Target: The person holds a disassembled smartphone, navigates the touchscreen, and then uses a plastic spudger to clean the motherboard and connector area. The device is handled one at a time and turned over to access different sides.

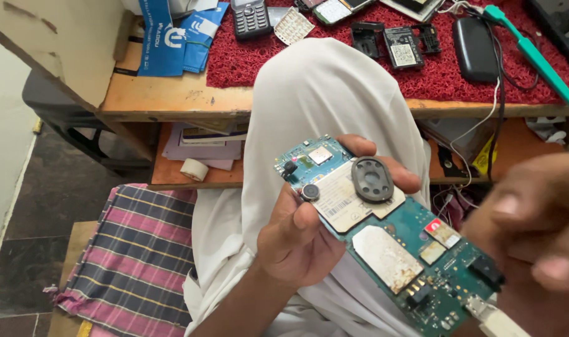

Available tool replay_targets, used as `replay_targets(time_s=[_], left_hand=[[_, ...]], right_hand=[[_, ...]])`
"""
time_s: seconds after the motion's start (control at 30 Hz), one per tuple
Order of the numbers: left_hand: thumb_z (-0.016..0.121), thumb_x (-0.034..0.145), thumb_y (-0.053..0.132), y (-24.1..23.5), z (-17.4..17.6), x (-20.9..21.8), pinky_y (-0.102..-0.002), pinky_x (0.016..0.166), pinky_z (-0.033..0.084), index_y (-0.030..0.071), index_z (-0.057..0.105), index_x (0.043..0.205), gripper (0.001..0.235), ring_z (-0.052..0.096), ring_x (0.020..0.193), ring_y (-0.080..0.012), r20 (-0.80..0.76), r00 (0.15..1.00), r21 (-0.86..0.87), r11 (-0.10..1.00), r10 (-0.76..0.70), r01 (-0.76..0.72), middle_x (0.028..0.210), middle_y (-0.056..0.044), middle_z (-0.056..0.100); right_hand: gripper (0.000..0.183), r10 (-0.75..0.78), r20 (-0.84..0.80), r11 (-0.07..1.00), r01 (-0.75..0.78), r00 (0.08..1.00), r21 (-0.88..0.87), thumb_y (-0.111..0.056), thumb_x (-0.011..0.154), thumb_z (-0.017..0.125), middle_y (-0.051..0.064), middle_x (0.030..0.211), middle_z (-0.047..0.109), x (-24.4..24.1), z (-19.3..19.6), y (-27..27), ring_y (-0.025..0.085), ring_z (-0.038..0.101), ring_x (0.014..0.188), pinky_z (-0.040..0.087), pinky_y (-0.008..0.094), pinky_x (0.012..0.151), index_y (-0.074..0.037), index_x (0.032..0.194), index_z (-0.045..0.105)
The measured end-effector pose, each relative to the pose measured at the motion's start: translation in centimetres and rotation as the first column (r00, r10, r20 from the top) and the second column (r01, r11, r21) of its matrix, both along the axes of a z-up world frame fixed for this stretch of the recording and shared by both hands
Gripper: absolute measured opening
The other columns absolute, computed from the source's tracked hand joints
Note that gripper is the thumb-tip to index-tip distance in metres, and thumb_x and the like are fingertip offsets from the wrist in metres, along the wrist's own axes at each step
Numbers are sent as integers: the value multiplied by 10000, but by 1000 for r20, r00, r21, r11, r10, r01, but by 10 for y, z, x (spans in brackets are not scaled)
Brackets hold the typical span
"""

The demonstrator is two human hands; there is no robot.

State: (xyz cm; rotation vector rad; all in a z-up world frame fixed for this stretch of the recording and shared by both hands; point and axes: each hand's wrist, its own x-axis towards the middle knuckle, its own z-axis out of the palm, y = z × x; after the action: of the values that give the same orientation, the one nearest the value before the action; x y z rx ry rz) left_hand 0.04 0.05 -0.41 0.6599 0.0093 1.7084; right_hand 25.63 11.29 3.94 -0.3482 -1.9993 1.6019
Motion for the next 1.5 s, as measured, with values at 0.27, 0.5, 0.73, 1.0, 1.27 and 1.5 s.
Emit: replay_targets(time_s=[0.27,0.5,0.73,1.0,1.27,1.5], left_hand=[[732,1045,381,0,0,5,-460,1127,494,-40,348,1467,709,596,1290,-340,58,997,-15,999,53,-52,1375,-314,489],[688,1100,338,0,6,9,-446,1135,503,-38,344,1493,644,613,1294,-321,93,993,6,998,68,-68,1425,-312,517],[694,1094,338,1,7,12,-439,1130,501,-61,340,1490,664,619,1280,-312,65,992,-23,993,113,-112,1408,-325,528],[705,1075,339,1,9,15,-436,1124,505,-56,340,1511,693,623,1269,-313,40,987,-40,987,155,-154,1398,-336,528],[820,998,305,1,8,20,-463,1105,519,-9,374,1505,744,627,1249,-314,-53,976,-6,978,209,-210,1384,-316,543],[905,870,233,-11,20,21,-485,1117,531,22,400,1390,756,626,1277,-340,-183,967,-87,977,176,-194,1389,-309,551]], right_hand=[[175,36,157,968,5,987,-253,-68,868,649,270,967,598,50,-27,21,323,654,821,550,441,901,38,1007,640],[234,26,237,923,68,971,-378,1,815,651,309,901,626,92,-58,38,382,680,769,560,471,832,96,1029,641],[288,-3,631,774,402,775,-490,104,764,633,359,840,646,94,-66,60,431,694,695,566,475,720,144,1048,654],[350,-49,-165,992,67,985,110,113,764,768,132,975,708,52,-35,7,217,775,882,650,344,845,-38,1067,678],[379,-275,-36,875,265,961,405,12,760,831,113,1049,668,2,14,-16,231,738,888,620,399,816,-115,1044,615],[282,-429,-224,779,484,875,399,-32,869,784,145,1047,669,-5,1,-39,202,714,904,637,352,859,-109,1063,594]])
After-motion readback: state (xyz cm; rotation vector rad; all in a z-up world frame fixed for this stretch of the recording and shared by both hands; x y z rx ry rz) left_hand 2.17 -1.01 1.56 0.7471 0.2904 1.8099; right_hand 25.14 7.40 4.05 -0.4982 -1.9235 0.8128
